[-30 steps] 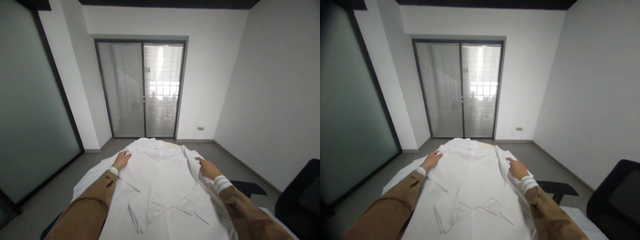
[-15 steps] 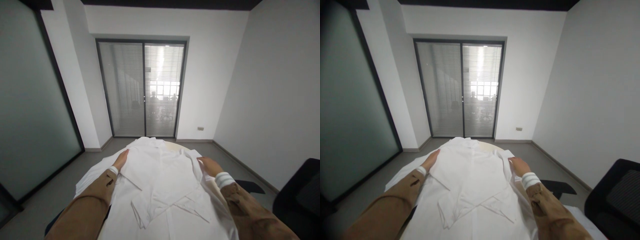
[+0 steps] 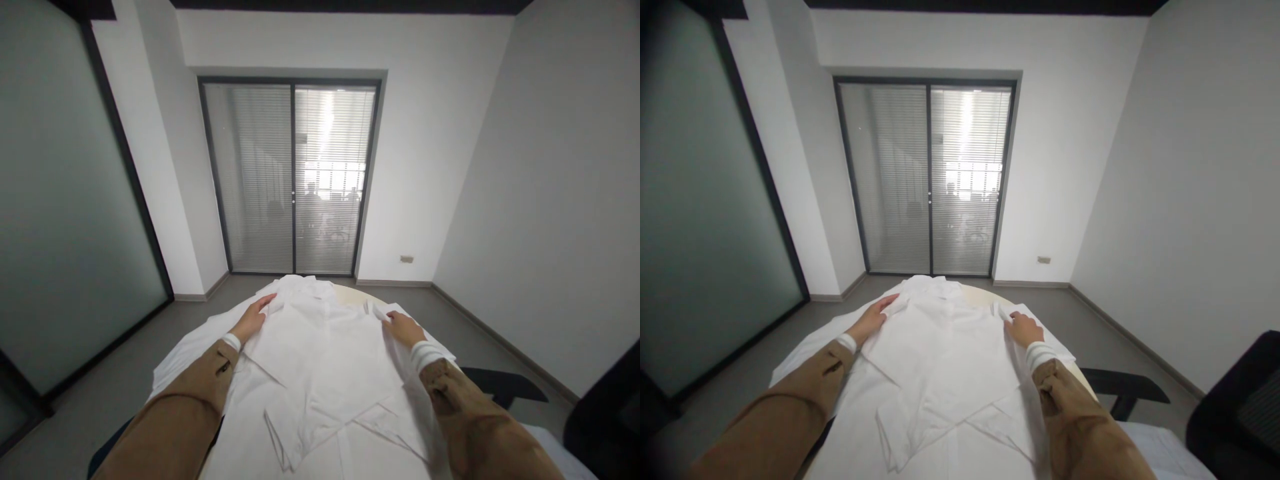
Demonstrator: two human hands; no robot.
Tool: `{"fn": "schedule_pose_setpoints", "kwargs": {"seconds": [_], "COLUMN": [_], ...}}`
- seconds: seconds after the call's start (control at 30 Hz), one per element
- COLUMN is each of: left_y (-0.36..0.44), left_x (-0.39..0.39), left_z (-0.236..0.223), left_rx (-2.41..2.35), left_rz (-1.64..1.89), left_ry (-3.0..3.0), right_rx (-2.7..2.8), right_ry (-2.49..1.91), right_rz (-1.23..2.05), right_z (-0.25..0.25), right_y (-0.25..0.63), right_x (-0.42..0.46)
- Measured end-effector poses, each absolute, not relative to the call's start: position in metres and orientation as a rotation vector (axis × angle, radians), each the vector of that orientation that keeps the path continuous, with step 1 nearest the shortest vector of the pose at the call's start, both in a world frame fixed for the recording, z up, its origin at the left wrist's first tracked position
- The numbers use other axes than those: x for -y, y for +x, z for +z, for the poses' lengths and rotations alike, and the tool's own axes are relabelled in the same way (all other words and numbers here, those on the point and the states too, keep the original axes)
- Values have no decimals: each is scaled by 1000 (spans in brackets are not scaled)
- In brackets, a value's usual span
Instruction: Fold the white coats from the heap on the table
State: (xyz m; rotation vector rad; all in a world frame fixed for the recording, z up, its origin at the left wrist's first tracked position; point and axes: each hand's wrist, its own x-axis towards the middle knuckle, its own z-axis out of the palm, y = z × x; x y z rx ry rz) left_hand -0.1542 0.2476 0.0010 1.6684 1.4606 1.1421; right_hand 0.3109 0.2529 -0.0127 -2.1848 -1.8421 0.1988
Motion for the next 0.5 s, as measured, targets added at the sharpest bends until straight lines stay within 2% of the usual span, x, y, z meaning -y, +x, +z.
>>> {"fn": "schedule_pose_setpoints", "kwargs": {"seconds": [0.23,0.5], "left_y": [-137,-135], "left_x": [-261,-299], "left_z": [1,6], "left_rx": [-1510,-1710], "left_rz": [1181,1191], "left_ry": [1736,1588], "right_rx": [1891,1838], "right_ry": [-2163,-2167], "right_rz": [134,176], "right_z": [-7,-13], "right_y": [284,298], "right_x": [-268,-302]}}
